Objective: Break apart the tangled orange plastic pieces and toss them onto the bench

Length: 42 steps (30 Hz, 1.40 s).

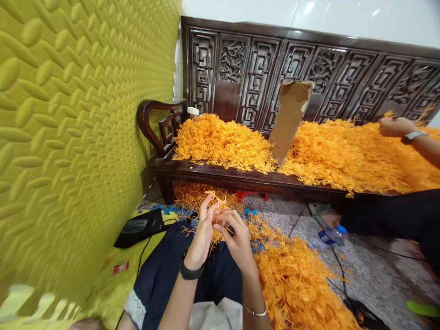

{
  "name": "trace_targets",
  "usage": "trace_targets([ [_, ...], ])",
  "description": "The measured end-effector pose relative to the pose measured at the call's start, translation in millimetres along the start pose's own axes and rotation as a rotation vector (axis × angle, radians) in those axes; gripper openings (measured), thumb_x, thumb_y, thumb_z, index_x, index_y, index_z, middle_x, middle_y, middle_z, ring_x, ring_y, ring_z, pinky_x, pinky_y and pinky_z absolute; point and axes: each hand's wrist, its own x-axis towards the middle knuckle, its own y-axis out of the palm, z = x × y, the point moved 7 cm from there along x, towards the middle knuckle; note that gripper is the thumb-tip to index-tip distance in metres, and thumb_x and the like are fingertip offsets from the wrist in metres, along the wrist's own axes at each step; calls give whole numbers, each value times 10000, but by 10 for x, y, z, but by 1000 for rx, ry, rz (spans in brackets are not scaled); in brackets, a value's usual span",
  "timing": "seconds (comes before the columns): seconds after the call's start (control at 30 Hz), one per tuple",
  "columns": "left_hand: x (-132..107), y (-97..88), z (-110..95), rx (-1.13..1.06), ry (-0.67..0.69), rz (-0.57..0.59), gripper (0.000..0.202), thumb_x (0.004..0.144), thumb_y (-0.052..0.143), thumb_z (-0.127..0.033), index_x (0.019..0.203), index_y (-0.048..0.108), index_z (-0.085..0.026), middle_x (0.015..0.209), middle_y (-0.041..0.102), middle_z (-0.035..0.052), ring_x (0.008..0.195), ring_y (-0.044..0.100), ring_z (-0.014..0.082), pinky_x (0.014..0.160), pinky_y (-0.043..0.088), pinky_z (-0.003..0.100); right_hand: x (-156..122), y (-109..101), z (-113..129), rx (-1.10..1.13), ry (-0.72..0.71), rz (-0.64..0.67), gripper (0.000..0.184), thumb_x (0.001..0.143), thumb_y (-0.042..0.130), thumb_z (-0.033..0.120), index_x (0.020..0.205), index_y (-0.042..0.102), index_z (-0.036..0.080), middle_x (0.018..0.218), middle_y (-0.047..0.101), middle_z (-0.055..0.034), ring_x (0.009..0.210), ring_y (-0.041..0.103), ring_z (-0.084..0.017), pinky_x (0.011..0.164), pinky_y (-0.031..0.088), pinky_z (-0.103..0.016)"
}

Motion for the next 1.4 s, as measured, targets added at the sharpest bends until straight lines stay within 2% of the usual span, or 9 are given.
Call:
trace_targets([
  [0.2,-32,-84,-32,141,6,-73,440,813,598,-363,1228,494,-262,1177,572,42,1133,494,205,923,375,281,-68,-25,19,103,9,-18,89,846,570,204,760,591,196,768,579,-5,719,520,-125,671,399,-239],
  [0.33,-30,-162,73,244,-107,-57,272,737,678,-378,916,655,-176,825,625,20,800,564,162,645,406,218,-102,-84,-76,396,96,-46,99,827,602,249,746,587,194,728,578,4,695,537,-121,675,423,-239],
  [0.5,-31,-150,101,247,-96,-18,202,712,702,-327,654,606,-158,622,558,-28,613,515,120,621,384,227,-154,-56,-288,638,288,-108,179,852,556,354,777,543,191,703,536,18,528,473,-83,502,403,-208],
  [0.63,-42,-123,63,212,-54,11,176,714,701,-272,637,595,-153,676,570,-18,690,528,124,706,394,228,-156,-103,-332,618,299,-237,227,850,546,409,777,528,195,734,559,18,505,465,-73,468,386,-198],
  [0.8,-53,-109,105,157,-124,122,157,748,672,-269,709,560,-166,662,611,-6,669,574,146,699,420,267,-132,-58,-333,672,320,-195,210,845,554,403,775,545,205,725,558,23,529,493,-85,519,419,-218],
  [1.0,-19,-206,7,228,-37,-19,209,701,725,-272,689,543,-170,629,558,-47,603,540,104,606,403,215,-100,-47,-300,544,310,-166,194,775,636,391,842,594,214,817,571,3,714,553,-124,665,464,-242],
  [1.17,-43,-177,8,192,-49,24,196,714,715,-308,684,588,-161,567,551,-42,535,517,99,599,401,232,-99,-54,-341,455,308,-123,148,736,676,320,796,623,195,790,601,-8,754,562,-142,714,450,-260],
  [1.3,-119,-136,127,84,-122,108,331,680,713,-409,541,563,-149,436,500,-27,425,461,98,497,347,242,-107,-123,-307,460,229,-155,161,746,662,291,684,561,181,714,559,10,695,526,-121,663,419,-240],
  [1.4,-185,-82,236,67,-148,106,463,673,680,-475,406,465,-164,355,407,-35,338,355,74,421,254,243,-154,-159,-197,379,152,-274,163,768,634,280,680,545,175,709,547,4,696,513,-125,648,406,-243],
])
